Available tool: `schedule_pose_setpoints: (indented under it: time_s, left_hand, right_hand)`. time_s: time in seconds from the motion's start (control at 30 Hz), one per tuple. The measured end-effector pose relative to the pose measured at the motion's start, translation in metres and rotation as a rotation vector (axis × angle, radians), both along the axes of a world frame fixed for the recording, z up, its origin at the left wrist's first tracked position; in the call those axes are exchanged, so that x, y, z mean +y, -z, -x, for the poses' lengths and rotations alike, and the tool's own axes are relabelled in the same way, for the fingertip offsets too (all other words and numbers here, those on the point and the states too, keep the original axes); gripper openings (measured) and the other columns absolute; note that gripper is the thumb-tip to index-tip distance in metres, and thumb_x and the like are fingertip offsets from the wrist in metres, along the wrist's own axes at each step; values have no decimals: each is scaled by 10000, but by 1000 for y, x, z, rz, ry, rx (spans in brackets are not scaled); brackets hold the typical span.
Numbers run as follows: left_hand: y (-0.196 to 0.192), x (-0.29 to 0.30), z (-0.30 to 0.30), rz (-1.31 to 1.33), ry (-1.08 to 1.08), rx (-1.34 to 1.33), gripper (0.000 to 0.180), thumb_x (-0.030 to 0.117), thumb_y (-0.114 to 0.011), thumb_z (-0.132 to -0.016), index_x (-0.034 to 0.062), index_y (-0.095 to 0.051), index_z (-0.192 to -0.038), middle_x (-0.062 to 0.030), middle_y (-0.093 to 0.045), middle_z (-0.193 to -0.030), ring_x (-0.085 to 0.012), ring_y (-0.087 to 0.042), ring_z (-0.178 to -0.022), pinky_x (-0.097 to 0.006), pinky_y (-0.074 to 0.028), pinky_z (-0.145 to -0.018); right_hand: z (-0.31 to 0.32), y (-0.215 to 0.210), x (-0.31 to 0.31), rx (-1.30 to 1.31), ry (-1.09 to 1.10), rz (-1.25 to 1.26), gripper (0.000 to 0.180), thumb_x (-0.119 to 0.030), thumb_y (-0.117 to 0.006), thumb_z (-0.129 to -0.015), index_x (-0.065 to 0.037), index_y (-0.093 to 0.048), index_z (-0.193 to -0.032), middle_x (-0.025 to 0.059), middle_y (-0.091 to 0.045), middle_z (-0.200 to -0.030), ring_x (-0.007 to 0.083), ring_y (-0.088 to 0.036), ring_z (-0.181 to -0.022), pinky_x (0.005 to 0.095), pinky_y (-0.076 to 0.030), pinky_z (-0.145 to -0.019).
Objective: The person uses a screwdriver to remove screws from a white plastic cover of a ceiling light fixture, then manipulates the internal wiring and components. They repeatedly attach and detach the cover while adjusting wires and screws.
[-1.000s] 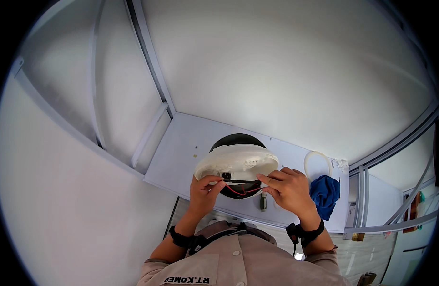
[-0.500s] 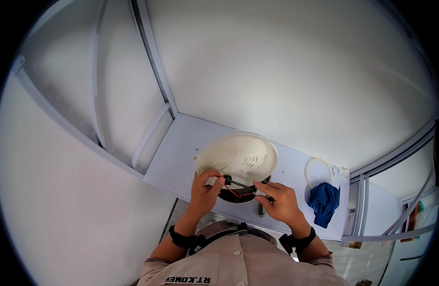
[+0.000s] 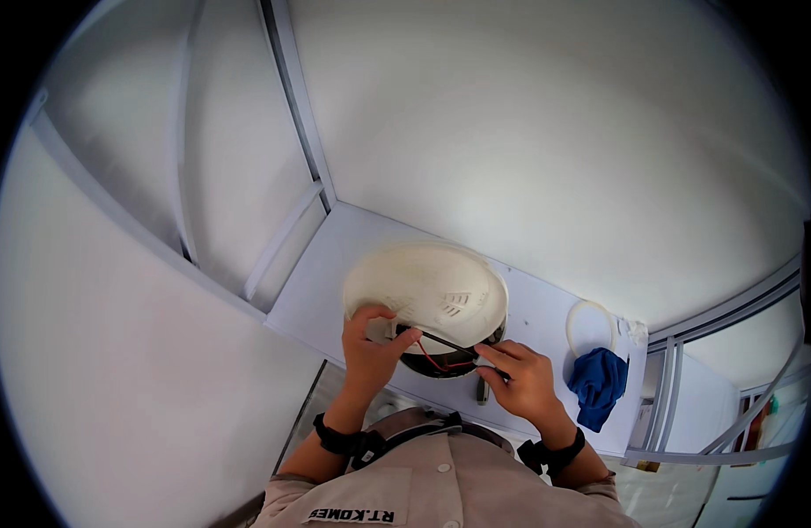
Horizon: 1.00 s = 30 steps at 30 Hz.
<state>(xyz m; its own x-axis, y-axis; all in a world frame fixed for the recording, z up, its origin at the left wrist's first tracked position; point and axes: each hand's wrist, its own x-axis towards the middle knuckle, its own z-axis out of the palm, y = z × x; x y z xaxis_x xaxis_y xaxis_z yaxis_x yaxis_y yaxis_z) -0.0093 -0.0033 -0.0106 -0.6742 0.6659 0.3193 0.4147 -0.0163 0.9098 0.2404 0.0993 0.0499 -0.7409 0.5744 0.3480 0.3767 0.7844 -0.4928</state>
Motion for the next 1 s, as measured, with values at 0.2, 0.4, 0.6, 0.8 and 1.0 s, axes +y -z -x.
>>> schedule_pose_setpoints:
  time_s: [0.2,0.4,0.6,0.8,1.0]
  left_hand:
    - [-15,-4,-1,-32,25,54,489,106,-974,-694,54,-656,-1062,-88,-655,-1128,-232,-627,-1093,-355,-514,-924]
    - [-28,-11,-3,-111,86,67,434,79,-937,-705,70,-695,-1065,-150,-653,-1169,-352,-623,-1094,-421,-532,-919]
    - [-37,-16,-4,-157,144,163,379,65,-913,-750,57,-716,-1074,-166,-619,-1255,-342,-639,-1126,-408,-563,-902]
    - [-42,-19,-4,-132,171,164,436,85,-942,-720,63,-698,-1081,-158,-674,-1219,-370,-614,-1141,-443,-533,-924]
    - [-36,-19,-2,-139,176,200,480,109,-940,-734,57,-679,-1133,-167,-634,-1265,-363,-600,-1164,-437,-536,-943]
  right_hand:
    - [0,-1,4,35,-36,-34,342,-158,-840,-817,-130,-783,-1154,40,-745,-931,263,-706,-771,368,-553,-625]
    - [1,4,4,89,-53,-14,368,-85,-877,-767,-63,-765,-1117,114,-754,-953,290,-711,-755,356,-566,-640]
    - [-4,10,6,102,-57,46,362,-43,-887,-769,-27,-740,-1099,151,-753,-964,275,-727,-763,321,-567,-642]
    - [-9,23,8,147,-57,49,374,-49,-908,-769,-15,-724,-1093,142,-751,-941,215,-718,-734,299,-559,-637]
    - [-13,26,4,164,-33,150,358,-59,-910,-790,-4,-718,-1086,112,-747,-913,116,-654,-686,258,-516,-614]
